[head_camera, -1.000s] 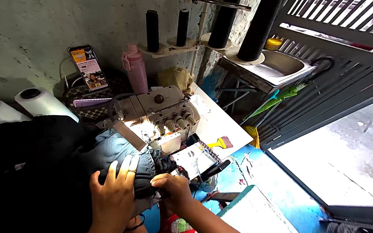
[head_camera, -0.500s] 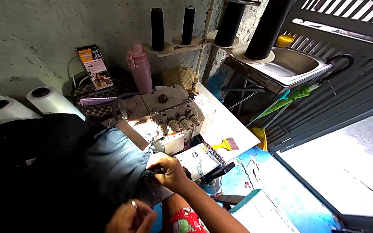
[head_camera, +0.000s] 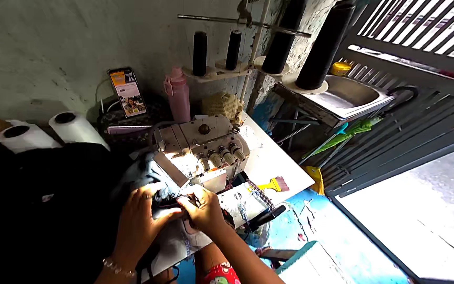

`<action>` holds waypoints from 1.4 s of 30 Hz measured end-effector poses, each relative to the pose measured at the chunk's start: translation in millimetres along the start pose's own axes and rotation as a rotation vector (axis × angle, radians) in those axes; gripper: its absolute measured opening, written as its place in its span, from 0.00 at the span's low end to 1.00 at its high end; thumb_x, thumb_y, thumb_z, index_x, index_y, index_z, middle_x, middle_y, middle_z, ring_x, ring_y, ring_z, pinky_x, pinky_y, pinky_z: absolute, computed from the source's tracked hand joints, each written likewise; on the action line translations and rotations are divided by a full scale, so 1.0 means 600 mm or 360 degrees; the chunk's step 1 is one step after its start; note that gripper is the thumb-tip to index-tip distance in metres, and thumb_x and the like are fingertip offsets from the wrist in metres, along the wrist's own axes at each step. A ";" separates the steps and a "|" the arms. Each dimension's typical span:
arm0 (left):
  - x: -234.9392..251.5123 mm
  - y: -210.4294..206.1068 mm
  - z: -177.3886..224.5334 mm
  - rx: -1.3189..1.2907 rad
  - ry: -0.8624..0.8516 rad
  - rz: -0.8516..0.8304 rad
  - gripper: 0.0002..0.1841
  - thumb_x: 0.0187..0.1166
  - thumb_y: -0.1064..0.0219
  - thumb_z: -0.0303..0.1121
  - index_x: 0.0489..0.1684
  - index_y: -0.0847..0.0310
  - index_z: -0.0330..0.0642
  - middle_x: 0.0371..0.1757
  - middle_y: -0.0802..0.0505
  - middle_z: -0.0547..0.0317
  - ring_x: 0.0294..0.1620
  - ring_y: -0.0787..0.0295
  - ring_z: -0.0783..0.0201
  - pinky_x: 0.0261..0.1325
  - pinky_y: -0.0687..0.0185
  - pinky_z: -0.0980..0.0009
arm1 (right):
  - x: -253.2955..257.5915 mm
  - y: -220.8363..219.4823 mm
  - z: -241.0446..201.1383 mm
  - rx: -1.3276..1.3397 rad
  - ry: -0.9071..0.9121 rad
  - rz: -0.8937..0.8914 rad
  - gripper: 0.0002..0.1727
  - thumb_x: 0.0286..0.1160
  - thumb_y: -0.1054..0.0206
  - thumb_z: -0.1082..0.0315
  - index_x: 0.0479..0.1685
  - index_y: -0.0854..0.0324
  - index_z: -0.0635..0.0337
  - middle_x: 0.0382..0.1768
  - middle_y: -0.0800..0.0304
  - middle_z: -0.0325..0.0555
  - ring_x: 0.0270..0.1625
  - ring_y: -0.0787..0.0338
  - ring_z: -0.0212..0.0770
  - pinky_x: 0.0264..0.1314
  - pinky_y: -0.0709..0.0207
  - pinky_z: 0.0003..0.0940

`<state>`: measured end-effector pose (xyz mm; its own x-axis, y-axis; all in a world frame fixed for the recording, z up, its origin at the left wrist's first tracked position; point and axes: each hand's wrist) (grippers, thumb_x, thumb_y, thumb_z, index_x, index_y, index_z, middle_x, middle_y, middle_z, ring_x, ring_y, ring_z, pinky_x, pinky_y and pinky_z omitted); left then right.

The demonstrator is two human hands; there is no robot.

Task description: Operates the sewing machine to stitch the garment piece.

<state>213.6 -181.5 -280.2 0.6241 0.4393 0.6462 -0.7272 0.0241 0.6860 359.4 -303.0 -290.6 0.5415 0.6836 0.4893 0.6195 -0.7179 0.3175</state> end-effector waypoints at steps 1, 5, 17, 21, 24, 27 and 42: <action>-0.016 -0.007 -0.013 0.0032 -0.0070 0.0112 0.33 0.76 0.36 0.64 0.55 0.16 0.38 0.51 0.08 0.41 0.57 0.12 0.44 0.62 0.20 0.53 | -0.001 0.000 0.001 0.0009 -0.0007 -0.0003 0.10 0.69 0.26 0.66 0.40 0.08 0.66 0.37 0.05 0.49 0.38 0.06 0.39 0.42 0.15 0.41; -0.043 0.025 -0.036 0.0052 -0.0109 0.0213 0.17 0.80 0.35 0.52 0.46 0.13 0.48 0.40 0.10 0.52 0.50 0.18 0.51 0.59 0.33 0.58 | -0.004 0.001 0.001 -0.0057 0.0075 -0.0061 0.10 0.67 0.25 0.69 0.39 0.09 0.68 0.37 0.06 0.52 0.38 0.06 0.44 0.40 0.15 0.43; -0.051 0.110 0.039 -0.0139 -0.0152 0.0132 0.11 0.85 0.39 0.53 0.42 0.22 0.60 0.40 0.15 0.73 0.53 0.24 0.76 0.69 0.49 0.68 | -0.023 -0.038 -0.021 -0.0131 0.0726 0.0187 0.11 0.60 0.28 0.77 0.42 0.09 0.56 0.45 0.06 0.48 0.32 0.08 0.36 0.22 0.18 0.30; -0.047 0.099 0.054 0.0008 -0.0275 0.0165 0.10 0.85 0.40 0.52 0.41 0.22 0.61 0.43 0.16 0.71 0.56 0.25 0.72 0.70 0.51 0.67 | -0.047 -0.023 -0.030 -0.0080 0.0802 0.0131 0.09 0.67 0.33 0.78 0.41 0.11 0.59 0.46 0.02 0.46 0.44 0.03 0.36 0.33 0.14 0.30; -0.046 0.045 0.070 0.0268 -0.0424 0.0090 0.12 0.82 0.43 0.50 0.58 0.28 0.64 0.72 0.21 0.64 0.83 0.36 0.62 0.85 0.57 0.53 | -0.078 -0.009 -0.010 -0.0077 0.0677 0.0078 0.09 0.66 0.34 0.77 0.41 0.12 0.59 0.43 0.02 0.45 0.42 0.04 0.35 0.34 0.13 0.29; -0.054 -0.011 0.057 0.0503 -0.0536 -0.0057 0.19 0.82 0.47 0.34 0.69 0.23 0.58 0.71 0.13 0.58 0.81 0.25 0.51 0.78 0.45 0.38 | -0.098 0.009 0.003 -0.0113 0.0592 0.0030 0.09 0.65 0.34 0.77 0.42 0.14 0.58 0.42 0.04 0.45 0.41 0.04 0.35 0.35 0.13 0.29; -0.022 -0.005 0.091 0.0923 -0.0320 -0.0220 0.22 0.65 0.42 0.18 0.52 0.07 0.48 0.57 0.05 0.61 0.62 0.12 0.49 0.61 0.32 0.43 | -0.073 0.021 0.035 0.0047 0.0513 0.0033 0.15 0.62 0.32 0.79 0.48 0.15 0.57 0.45 0.04 0.43 0.40 0.06 0.34 0.36 0.12 0.31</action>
<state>223.2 -236.3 -272.5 0.7837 0.2879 0.5504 -0.3981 -0.4473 0.8009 355.4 -339.3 -324.8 0.3492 0.5886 0.7291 0.6289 -0.7240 0.2833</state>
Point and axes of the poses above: each hand's wrist, its own x-axis towards the middle knuckle, its own y-axis out of the back of the hand, z = x × y
